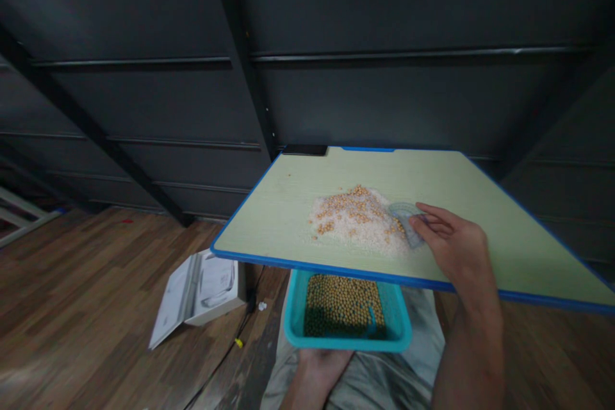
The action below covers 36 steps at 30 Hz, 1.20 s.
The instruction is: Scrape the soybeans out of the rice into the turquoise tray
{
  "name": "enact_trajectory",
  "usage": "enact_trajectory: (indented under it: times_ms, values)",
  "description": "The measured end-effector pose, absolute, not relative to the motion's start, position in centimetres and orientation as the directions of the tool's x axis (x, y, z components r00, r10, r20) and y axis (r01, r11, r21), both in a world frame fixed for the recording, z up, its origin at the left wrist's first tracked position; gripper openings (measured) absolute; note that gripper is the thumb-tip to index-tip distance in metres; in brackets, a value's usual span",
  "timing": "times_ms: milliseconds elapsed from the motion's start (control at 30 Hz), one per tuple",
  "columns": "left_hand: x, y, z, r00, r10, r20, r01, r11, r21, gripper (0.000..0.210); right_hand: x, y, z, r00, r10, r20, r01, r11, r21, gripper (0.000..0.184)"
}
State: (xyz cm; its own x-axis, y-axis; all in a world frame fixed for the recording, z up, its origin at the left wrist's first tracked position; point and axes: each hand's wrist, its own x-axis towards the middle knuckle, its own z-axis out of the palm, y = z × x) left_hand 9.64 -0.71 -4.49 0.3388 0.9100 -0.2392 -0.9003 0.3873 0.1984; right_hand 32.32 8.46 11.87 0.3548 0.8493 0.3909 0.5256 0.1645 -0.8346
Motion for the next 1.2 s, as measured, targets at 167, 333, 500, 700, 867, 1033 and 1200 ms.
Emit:
enact_trajectory:
  times_ms: [167,333,500,700,867,1033,1200]
  values:
    - [9.9,-0.7,-3.9,0.330,0.910,-0.251,-0.908,0.378,0.178,0.033,31.5,8.4,12.1,0.323,0.866,0.381,0.507,0.181,-0.842,0.044]
    - [10.0,-0.7,-3.7,0.326,0.913,-0.244,-0.910,0.373,0.179,0.033,30.5,8.4,12.3,0.304,0.870,0.388,0.491,0.206,-0.846,0.043]
    - [10.0,-0.7,-3.8,0.314,0.919,-0.239,-0.916,0.359,0.178,0.033,30.0,8.4,12.5,0.276,0.869,0.410,0.483,0.243,-0.841,0.039]
    - [10.1,-0.7,-3.5,0.319,0.916,-0.244,-0.916,0.364,0.167,0.030,29.3,8.1,13.0,0.277,0.871,0.407,0.458,0.253,-0.853,0.038]
    - [9.9,-0.7,-3.7,0.341,0.905,-0.252,-0.907,0.388,0.166,0.027,28.7,8.1,13.3,0.249,0.870,0.425,0.454,0.283,-0.845,0.034]
    - [9.9,-0.8,-3.8,0.341,0.903,-0.260,-0.905,0.390,0.170,0.023,28.3,8.0,13.3,0.237,0.867,0.438,0.442,0.306,-0.843,0.034]
    - [10.1,-0.8,-3.4,0.328,0.907,-0.265,-0.907,0.381,0.179,0.024,28.1,7.8,13.6,0.241,0.863,0.443,0.453,0.304,-0.838,0.033]
